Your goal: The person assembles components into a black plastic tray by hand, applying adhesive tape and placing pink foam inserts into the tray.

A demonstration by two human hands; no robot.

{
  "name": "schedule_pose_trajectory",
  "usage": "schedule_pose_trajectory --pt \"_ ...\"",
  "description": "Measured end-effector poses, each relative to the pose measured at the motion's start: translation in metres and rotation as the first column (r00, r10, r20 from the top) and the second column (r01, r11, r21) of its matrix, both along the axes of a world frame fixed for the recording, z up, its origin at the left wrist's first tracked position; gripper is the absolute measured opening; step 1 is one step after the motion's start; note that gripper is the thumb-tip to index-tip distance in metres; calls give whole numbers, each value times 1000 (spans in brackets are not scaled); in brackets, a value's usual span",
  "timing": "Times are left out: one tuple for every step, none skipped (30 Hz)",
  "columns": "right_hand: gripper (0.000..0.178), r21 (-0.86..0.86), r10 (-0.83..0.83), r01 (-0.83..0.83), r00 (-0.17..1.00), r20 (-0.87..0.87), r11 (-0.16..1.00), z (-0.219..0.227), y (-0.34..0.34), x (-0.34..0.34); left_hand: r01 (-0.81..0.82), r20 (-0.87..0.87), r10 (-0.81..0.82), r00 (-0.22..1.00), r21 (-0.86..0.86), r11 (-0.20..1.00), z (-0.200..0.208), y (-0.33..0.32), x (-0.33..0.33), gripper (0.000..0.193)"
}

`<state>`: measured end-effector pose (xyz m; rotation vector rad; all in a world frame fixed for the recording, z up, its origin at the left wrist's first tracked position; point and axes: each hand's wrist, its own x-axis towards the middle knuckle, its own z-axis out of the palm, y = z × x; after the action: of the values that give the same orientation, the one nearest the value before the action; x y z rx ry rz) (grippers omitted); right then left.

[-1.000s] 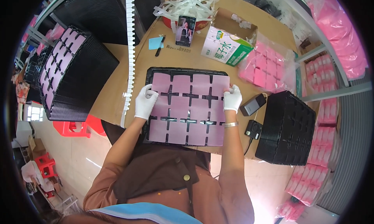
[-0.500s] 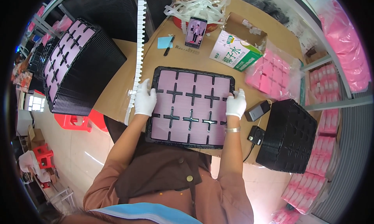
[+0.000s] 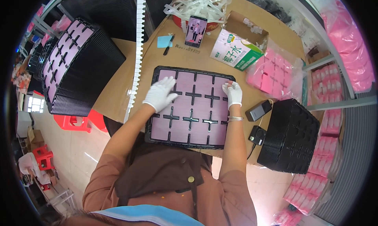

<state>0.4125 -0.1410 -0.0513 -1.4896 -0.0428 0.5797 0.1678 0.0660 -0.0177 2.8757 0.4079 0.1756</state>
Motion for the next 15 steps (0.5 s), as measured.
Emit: schedule_pose_trajectory --pt "22 -5 -7 7 1000 -5 1000 0 -1 -4 -15 -24 16 1000 53 998 -5 5 -5 56" --pt "21 -8 57 -56 994 90 998 -1 4 -9 -43 34 39 999 127 991 -9 5 -5 55" --pt "20 -18 122 -121 976 182 993 -3 9 -16 -37 27 34 999 122 992 -10 1 -2 55" --pt "20 65 120 -119 993 -14 991 -3 21 -24 -62 18 60 998 122 991 -8 -1 3 54" --pt "20 66 121 -120 992 -18 991 2 21 -23 -87 9 86 996 123 989 -7 -2 6 53" --pt "18 -176 123 -97 982 146 980 8 20 -22 -33 39 29 999 111 993 -9 2 2 52" --pt "17 -404 158 -26 942 296 915 9 12 -24 -27 27 24 999 109 994 -4 4 -8 52" --pt "15 -405 158 47 876 456 913 3 -4 -17 67 2 -67 998 61 996 3 7 -19 52" --pt "15 -295 63 92 877 477 951 9 -11 -24 144 -16 -143 990 13 990 9 12 -32 53" --pt "14 -202 36 41 932 361 978 8 -24 -26 132 25 -131 991 -29 991 12 4 -46 53" --pt "14 -103 22 3 971 236 995 6 -37 -32 195 22 -196 980 19 981 14 -4 -62 53" --pt "12 -122 61 -41 984 165 992 21 -42 -51 289 -41 -289 957 -3 957 21 -14 -76 54" --pt "12 -144 96 -82 991 93 986 37 -49 -71 383 -98 -384 918 -35 923 25 -23 -88 54" --pt "12 -149 245 -233 967 66 961 36 -70 -85 386 -101 -387 916 -30 922 29 -35 -101 54" --pt "13 -161 390 -380 920 33 911 34 -87 -97 396 -89 -401 912 -76 915 30 -42 -112 53"
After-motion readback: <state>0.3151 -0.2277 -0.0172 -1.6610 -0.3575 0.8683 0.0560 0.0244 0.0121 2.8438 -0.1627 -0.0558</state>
